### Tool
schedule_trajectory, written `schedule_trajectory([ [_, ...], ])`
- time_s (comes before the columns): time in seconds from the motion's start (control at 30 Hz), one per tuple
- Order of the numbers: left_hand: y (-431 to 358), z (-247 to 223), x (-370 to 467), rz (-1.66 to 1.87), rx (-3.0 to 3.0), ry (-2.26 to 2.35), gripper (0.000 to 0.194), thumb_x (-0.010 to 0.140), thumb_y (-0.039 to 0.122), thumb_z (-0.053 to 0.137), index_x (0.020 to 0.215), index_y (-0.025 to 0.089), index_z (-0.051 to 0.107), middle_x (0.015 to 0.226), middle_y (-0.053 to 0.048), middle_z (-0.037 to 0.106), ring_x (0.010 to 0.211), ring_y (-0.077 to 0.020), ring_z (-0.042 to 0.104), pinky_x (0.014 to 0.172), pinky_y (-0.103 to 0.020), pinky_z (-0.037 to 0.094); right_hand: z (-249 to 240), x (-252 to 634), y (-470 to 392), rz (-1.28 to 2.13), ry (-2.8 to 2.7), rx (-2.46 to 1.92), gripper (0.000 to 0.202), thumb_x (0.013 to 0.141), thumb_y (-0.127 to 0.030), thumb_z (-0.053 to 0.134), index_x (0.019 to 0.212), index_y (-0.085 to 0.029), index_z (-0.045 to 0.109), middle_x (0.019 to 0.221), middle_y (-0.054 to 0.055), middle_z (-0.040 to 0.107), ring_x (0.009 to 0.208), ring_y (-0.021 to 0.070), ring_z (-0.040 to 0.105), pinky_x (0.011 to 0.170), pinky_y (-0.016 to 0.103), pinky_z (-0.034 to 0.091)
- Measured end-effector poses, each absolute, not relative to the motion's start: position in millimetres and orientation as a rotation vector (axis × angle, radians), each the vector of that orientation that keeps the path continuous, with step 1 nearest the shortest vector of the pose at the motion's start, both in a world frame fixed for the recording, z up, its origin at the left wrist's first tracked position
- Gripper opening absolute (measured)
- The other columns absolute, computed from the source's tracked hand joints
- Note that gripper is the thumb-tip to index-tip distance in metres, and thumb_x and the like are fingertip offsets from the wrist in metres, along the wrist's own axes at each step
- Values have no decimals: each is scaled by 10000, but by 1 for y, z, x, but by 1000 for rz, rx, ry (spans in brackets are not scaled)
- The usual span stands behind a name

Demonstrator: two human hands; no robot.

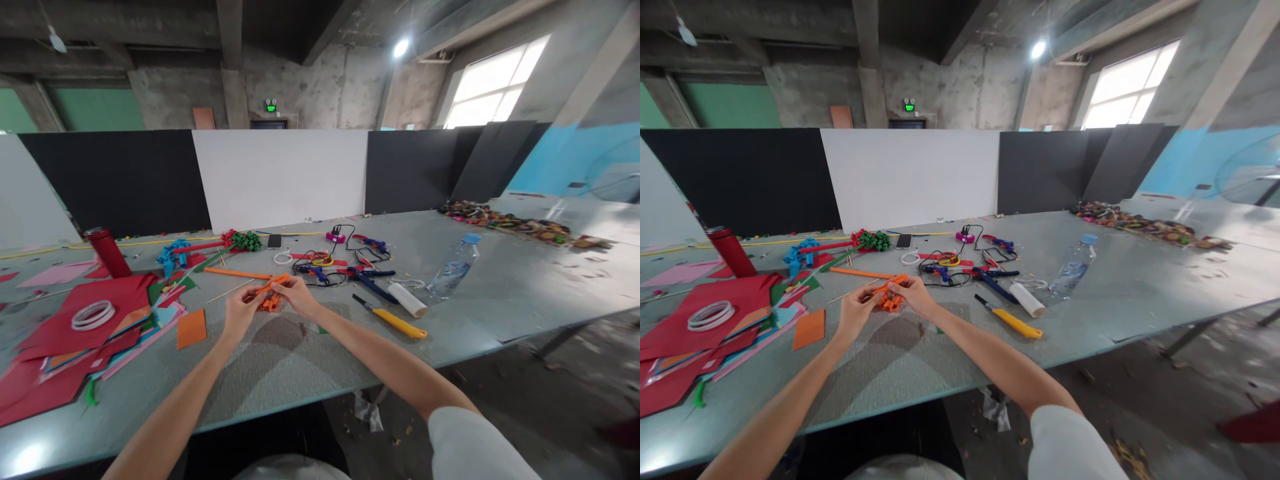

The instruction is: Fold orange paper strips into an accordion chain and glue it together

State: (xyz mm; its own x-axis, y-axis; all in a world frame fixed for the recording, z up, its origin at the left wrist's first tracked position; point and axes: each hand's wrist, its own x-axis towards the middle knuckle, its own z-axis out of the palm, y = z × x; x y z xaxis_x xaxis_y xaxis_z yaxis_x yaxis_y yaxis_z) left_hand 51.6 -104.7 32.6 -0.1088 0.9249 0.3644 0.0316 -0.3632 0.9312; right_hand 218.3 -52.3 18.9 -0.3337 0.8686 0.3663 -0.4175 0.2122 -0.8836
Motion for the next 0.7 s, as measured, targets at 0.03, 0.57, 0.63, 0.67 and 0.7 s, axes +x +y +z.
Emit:
schedule_trajectory([
  [0.03,-105,33,52,1561,1434,1105,200,695,270,800,865,175,757,860,-52,756,789,-179,691,730,-246,539,19,218,-52,1411,-1332,-479,254,696,-396,835,809,-176,775,703,23,692,626,120,591,619,243,491],
  [0.57,-109,37,53,1557,1427,1099,157,685,274,808,787,164,764,784,-52,751,714,-172,672,686,-240,510,17,219,-50,1337,-1380,-523,305,676,-457,830,778,-176,772,676,9,658,587,108,512,573,241,418],
  [0.63,-108,37,52,1562,1410,1094,155,683,277,809,777,164,761,771,-48,746,701,-169,667,681,-241,507,18,220,-49,1342,-1372,-525,311,694,-459,819,799,-171,766,661,0,642,568,99,493,563,238,405],
  [0.67,-108,37,51,1564,1406,1100,152,685,280,807,773,165,760,763,-45,743,693,-167,665,672,-240,505,18,220,-49,1338,-1360,-523,310,700,-456,817,801,-169,762,654,-4,630,560,95,481,559,237,398],
  [0.7,-108,37,51,1570,1406,1110,149,689,283,804,768,165,758,750,-41,739,683,-165,661,659,-238,502,18,221,-48,1329,-1345,-522,306,705,-452,816,797,-167,756,647,-8,617,557,93,472,557,238,394],
])
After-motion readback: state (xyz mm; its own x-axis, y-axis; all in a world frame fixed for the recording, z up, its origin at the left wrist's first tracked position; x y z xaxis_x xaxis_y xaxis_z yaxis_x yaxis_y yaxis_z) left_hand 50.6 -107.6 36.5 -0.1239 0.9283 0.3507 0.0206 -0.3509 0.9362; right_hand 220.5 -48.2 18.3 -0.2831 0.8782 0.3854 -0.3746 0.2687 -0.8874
